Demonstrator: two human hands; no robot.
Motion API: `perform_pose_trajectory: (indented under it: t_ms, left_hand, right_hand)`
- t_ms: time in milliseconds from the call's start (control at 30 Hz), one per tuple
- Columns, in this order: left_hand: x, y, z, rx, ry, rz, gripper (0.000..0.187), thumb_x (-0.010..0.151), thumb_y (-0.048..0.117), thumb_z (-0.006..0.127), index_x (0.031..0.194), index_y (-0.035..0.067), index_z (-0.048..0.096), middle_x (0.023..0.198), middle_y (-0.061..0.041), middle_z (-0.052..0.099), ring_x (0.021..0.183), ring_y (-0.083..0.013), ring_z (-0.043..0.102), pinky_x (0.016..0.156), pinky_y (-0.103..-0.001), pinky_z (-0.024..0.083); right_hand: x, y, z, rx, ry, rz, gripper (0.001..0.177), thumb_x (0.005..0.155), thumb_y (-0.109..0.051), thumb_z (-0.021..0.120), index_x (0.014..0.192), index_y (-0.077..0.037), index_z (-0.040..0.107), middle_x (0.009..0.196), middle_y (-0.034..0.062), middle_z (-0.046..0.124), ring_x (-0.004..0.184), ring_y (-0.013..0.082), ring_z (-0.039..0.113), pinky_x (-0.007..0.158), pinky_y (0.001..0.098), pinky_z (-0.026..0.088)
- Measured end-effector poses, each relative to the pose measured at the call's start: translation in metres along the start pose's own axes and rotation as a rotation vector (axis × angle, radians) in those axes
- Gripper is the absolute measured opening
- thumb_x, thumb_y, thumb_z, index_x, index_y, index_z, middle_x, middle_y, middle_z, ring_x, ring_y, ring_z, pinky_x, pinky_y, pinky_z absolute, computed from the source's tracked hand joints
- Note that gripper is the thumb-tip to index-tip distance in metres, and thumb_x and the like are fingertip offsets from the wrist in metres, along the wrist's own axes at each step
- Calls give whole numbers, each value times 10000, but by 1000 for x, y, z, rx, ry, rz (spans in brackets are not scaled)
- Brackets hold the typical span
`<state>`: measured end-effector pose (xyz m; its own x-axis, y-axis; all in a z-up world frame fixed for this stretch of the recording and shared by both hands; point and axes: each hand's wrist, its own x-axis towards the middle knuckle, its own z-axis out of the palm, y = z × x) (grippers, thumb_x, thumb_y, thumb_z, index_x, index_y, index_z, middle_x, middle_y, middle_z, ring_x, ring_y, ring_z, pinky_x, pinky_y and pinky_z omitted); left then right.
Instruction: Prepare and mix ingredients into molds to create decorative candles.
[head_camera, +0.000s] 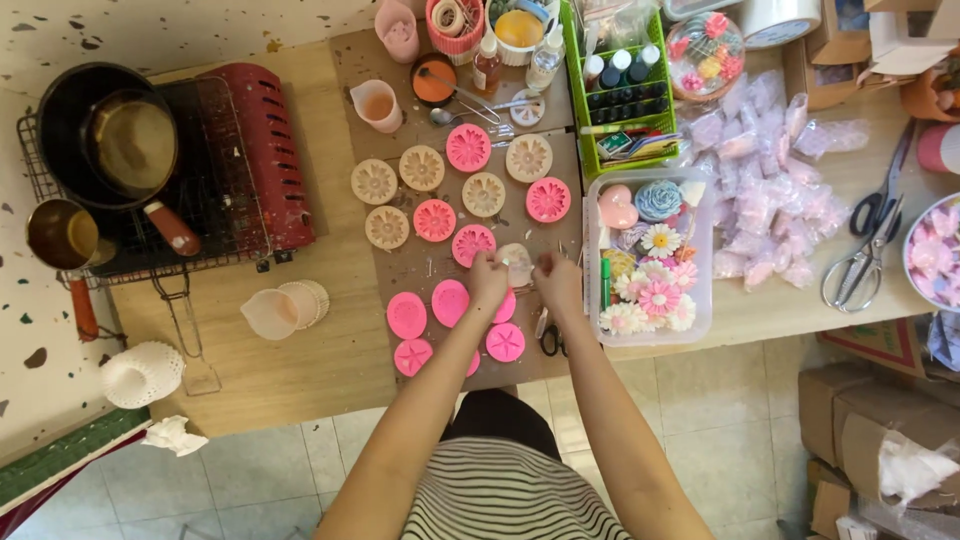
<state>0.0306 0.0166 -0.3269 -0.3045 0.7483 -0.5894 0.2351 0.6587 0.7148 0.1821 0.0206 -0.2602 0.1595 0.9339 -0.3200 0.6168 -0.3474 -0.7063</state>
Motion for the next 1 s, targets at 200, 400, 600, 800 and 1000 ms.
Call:
perform_pose_trajectory:
  t_ms: [200, 400, 600, 800, 1000]
  left_hand:
    - [6, 12, 5, -14, 15, -23, 259, 923, 137, 659, 1164, 48, 621, 1011, -132, 735, 919, -269, 715, 804, -388, 548]
    - [3, 21, 16, 16, 126, 58, 199, 935, 154, 662, 1088, 30, 636, 984, -182, 740, 913, -329, 712, 817, -418, 543]
    - [-9, 40, 29, 81, 218, 44, 202, 867, 70, 645, 1062, 19, 633, 992, -231, 739, 972, -405, 709, 830, -477, 547]
    - [-30, 81, 37, 253, 235, 30, 154, 960, 69, 607, 1081, 27, 692, 1077, -252, 686, 1012, -436, 694, 826, -501, 551]
    - [-25, 109, 18, 656, 159, 301, 204, 1018, 133, 561, 1139, 12, 672, 1212, -185, 598, 973, -390, 705, 755, -503, 566]
  right_hand:
    - [3, -11, 14, 154, 99, 38, 218, 831, -121, 717, 1006, 2, 758, 826, 163, 759, 749, 264, 759, 731, 371, 588]
    - [12, -24, 8, 115, 150, 114, 217, 794, -131, 742, 949, 20, 762, 796, 161, 753, 714, 255, 751, 706, 368, 588]
    - [13, -23, 8, -41, 182, -27, 216, 757, -135, 791, 898, 25, 760, 781, 180, 738, 710, 316, 717, 710, 416, 569]
    - [7, -11, 11, 25, 271, 32, 206, 763, -130, 789, 881, 35, 753, 789, 176, 738, 716, 301, 716, 717, 415, 565]
    - [9, -18, 16, 87, 355, 81, 176, 802, -120, 785, 882, 32, 749, 771, 162, 737, 697, 271, 719, 708, 392, 563]
